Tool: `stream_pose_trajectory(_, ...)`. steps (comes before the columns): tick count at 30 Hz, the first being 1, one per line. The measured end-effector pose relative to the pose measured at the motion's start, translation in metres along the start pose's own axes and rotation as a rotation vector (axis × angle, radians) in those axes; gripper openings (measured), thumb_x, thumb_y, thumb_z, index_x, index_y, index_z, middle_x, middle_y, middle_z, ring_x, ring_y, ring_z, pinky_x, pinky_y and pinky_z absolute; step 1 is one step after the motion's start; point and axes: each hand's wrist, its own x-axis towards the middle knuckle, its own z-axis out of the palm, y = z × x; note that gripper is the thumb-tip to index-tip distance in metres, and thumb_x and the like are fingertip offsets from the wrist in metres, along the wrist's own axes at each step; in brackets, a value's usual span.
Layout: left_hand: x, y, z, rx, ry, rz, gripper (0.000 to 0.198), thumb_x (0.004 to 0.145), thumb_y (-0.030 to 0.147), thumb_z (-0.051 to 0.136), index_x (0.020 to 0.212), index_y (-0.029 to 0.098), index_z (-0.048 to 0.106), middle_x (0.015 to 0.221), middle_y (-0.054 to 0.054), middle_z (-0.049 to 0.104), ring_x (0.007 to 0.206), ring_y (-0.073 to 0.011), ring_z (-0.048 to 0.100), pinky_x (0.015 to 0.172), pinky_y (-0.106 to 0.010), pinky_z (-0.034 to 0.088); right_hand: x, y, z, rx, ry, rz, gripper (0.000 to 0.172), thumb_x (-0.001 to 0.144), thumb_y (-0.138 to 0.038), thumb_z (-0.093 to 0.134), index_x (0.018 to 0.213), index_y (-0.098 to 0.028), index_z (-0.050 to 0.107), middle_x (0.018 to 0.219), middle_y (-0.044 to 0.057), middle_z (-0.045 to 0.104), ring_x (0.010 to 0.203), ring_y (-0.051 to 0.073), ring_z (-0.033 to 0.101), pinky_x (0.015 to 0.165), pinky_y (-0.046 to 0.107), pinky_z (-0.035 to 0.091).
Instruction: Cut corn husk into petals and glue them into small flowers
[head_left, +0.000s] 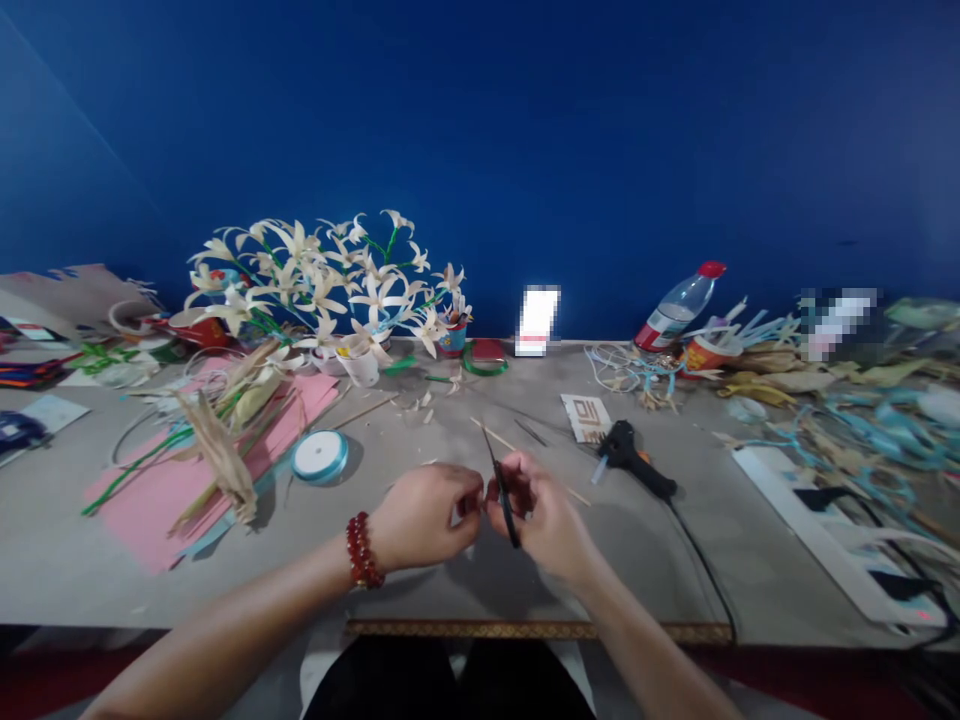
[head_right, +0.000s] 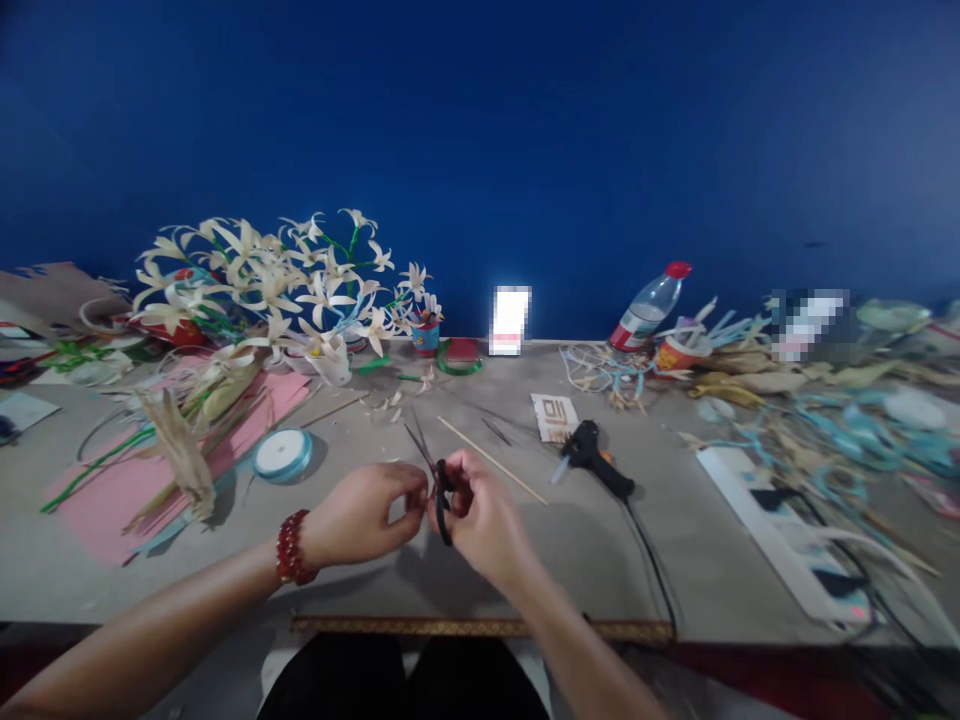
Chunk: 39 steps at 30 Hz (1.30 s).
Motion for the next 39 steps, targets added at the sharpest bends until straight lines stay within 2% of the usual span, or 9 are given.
stream_pose_trajectory(7, -0.001, -0.001, 0.006, 0.071, 0.037, 0.032, 0.008, 0.074, 0.016, 0.05, 0.076, 0.021, 0.057, 0.08, -0.002, 0.066, 0.078, -0.0201, 0.062, 0.073, -0.028, 0.044, -0.003, -0.005, 0.003, 0.052, 0.022, -0.001, 0.028, 0.071, -0.022, 0.07, 0.085, -0.022, 0.045, 0.073, -0.003, 0.058, 0.055, 0.01, 0.047, 0.051, 0.021, 0.037)
stream_pose_trajectory(12, -0.002, 0.001, 0.005, 0.091, 0.093, 0.045, 0.01, 0.077, 0.018, 0.052, 0.084, 0.02, 0.057, 0.083, -0.004, 0.067, 0.079, -0.0213, 0.062, 0.071, -0.029, 0.044, -0.007, -0.01, 0.002, -0.01, 0.044, -0.08, 0.028, 0.074, -0.022, 0.069, 0.092, -0.024, 0.047, 0.071, -0.004, 0.054, 0.058, 0.013, 0.05, 0.058, 0.026, 0.043)
stream_pose_trajectory(18, -0.005, -0.002, 0.005, 0.126, 0.119, 0.072, 0.008, 0.077, 0.019, 0.053, 0.084, 0.02, 0.057, 0.082, -0.005, 0.066, 0.079, -0.0225, 0.062, 0.067, -0.03, 0.043, -0.009, -0.017, -0.004, -0.099, 0.033, -0.186, 0.031, 0.077, -0.017, 0.066, 0.102, -0.026, 0.05, 0.069, -0.004, 0.051, 0.059, 0.015, 0.05, 0.062, 0.029, 0.043)
stream_pose_trajectory(25, -0.005, -0.002, 0.006, 0.113, 0.076, 0.026, 0.007, 0.076, 0.016, 0.053, 0.079, 0.02, 0.057, 0.085, -0.005, 0.067, 0.083, -0.022, 0.063, 0.077, -0.03, 0.044, -0.009, -0.005, -0.002, -0.228, 0.085, -0.217, 0.029, 0.078, -0.019, 0.063, 0.101, -0.024, 0.045, 0.063, -0.007, 0.046, 0.055, 0.012, 0.049, 0.059, 0.025, 0.04)
stream_pose_trajectory(30, -0.004, -0.001, 0.007, 0.008, 0.047, 0.015, 0.009, 0.074, 0.015, 0.054, 0.077, 0.02, 0.06, 0.087, -0.003, 0.069, 0.084, -0.0207, 0.063, 0.08, -0.029, 0.045, -0.011, -0.005, 0.002, -0.202, 0.109, -0.195, 0.029, 0.075, -0.017, 0.063, 0.098, -0.023, 0.048, 0.066, -0.007, 0.049, 0.055, 0.012, 0.049, 0.058, 0.024, 0.04)
stream_pose_trajectory(36, -0.003, 0.002, 0.006, -0.09, 0.067, 0.04, 0.014, 0.07, 0.011, 0.054, 0.078, 0.02, 0.061, 0.091, -0.003, 0.069, 0.085, -0.02, 0.063, 0.08, -0.028, 0.045, -0.01, -0.011, 0.001, -0.174, 0.063, -0.168, 0.025, 0.072, -0.013, 0.063, 0.091, -0.023, 0.049, 0.067, -0.006, 0.051, 0.054, 0.01, 0.045, 0.056, 0.023, 0.039)
stream_pose_trajectory(39, -0.003, 0.003, 0.002, -0.162, 0.052, 0.024, 0.015, 0.07, 0.011, 0.055, 0.081, 0.02, 0.062, 0.086, -0.002, 0.069, 0.081, -0.0189, 0.063, 0.078, -0.028, 0.045, -0.008, -0.012, -0.002, -0.074, 0.052, -0.114, 0.025, 0.072, -0.017, 0.067, 0.089, -0.023, 0.049, 0.072, -0.005, 0.054, 0.054, 0.01, 0.044, 0.053, 0.022, 0.038)
